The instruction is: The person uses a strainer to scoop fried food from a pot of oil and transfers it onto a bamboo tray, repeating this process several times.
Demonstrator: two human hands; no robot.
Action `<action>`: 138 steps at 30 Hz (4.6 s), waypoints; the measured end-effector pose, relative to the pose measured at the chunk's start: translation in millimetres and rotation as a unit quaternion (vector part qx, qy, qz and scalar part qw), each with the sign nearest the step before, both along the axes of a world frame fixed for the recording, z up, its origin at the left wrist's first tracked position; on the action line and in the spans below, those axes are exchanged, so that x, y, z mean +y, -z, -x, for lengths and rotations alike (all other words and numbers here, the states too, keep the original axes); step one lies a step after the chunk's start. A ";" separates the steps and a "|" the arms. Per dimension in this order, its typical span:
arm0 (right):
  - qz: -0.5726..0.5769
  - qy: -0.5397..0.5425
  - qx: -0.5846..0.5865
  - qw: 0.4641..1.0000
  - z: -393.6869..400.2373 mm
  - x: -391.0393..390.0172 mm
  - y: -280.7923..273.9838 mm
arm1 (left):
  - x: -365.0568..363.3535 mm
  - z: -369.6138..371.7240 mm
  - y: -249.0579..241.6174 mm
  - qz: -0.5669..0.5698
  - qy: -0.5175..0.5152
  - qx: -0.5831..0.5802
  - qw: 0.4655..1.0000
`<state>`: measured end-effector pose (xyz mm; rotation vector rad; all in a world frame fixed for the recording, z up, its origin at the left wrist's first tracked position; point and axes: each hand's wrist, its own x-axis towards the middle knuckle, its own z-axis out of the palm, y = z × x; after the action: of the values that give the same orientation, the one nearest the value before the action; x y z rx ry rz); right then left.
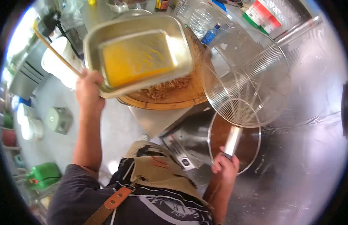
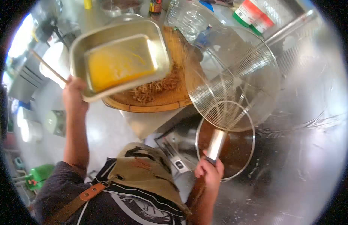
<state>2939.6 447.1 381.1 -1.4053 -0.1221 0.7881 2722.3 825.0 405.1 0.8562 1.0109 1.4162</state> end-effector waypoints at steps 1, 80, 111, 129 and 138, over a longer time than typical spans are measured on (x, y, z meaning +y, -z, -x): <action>-0.034 0.017 0.017 0.999 -0.6 -18.5 3.4 | -15.2 -9.3 -6.6 0.012 0.029 -0.005 1.000; 0.137 0.289 0.044 0.946 -36.5 -223.1 65.2 | -219.8 -341.4 164.9 0.182 0.539 0.118 0.814; 0.155 0.235 0.062 0.957 -22.5 -218.7 74.8 | -208.3 -304.5 147.0 0.179 0.530 0.068 0.826; 0.142 0.242 0.085 0.956 -18.3 -222.4 83.1 | -219.4 -300.4 125.7 0.179 0.511 0.172 0.823; 0.159 0.244 0.078 0.954 -18.4 -225.6 79.3 | -207.9 -313.8 169.5 0.159 0.524 0.123 0.828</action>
<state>2958.1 221.5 301.8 -1.5810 0.4795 0.5123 3036.1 617.0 235.6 1.1001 0.7121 0.1921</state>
